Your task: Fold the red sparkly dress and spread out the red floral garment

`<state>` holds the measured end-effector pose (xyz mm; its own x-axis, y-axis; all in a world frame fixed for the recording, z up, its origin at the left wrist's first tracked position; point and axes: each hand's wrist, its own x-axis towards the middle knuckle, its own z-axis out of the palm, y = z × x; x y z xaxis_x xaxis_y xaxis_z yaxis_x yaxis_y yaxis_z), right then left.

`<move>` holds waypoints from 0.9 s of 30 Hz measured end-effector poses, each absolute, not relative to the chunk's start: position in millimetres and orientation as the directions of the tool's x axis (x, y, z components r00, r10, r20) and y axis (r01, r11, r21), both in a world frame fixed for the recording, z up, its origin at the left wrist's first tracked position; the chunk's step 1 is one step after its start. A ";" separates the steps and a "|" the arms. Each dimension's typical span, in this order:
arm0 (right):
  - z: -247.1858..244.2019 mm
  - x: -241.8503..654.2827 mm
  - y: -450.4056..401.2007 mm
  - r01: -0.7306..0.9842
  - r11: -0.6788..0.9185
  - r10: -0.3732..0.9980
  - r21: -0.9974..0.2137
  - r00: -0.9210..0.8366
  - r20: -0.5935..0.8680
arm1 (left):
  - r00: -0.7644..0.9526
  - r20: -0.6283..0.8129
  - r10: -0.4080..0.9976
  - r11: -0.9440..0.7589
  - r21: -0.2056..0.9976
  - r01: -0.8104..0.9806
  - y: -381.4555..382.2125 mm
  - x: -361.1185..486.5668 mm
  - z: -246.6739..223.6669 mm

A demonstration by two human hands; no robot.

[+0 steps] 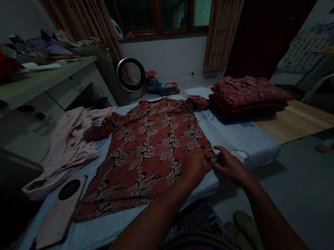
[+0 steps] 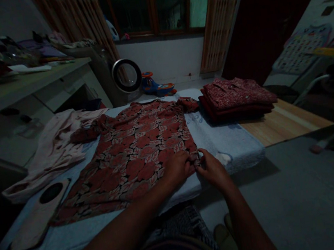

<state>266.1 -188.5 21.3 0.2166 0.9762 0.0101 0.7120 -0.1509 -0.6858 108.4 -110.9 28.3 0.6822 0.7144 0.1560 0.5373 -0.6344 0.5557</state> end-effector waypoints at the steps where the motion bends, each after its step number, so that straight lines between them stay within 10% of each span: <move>1: 21.0 265.0 -188.8 0.730 -0.162 0.972 -0.664 0.234 0.020 | 0.648 0.172 0.742 -0.598 0.607 0.524 -109.6 107.8 25.8; 11: 28.7 248.3 -180.8 0.798 -0.340 0.907 -0.498 0.418 0.050 | 0.511 0.270 0.816 -0.467 0.828 0.310 -107.9 100.6 17.3; 27: 40.1 263.3 -204.3 0.810 -0.552 0.830 -0.197 0.556 -0.038 | 0.737 0.300 0.605 -0.756 0.505 0.415 -139.2 136.8 17.4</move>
<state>263.3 -204.3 40.1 0.5558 0.8304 -0.0381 0.8105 -0.5515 -0.1975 136.8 -139.2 17.4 0.7374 0.6053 0.2997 0.4155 -0.7564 0.5053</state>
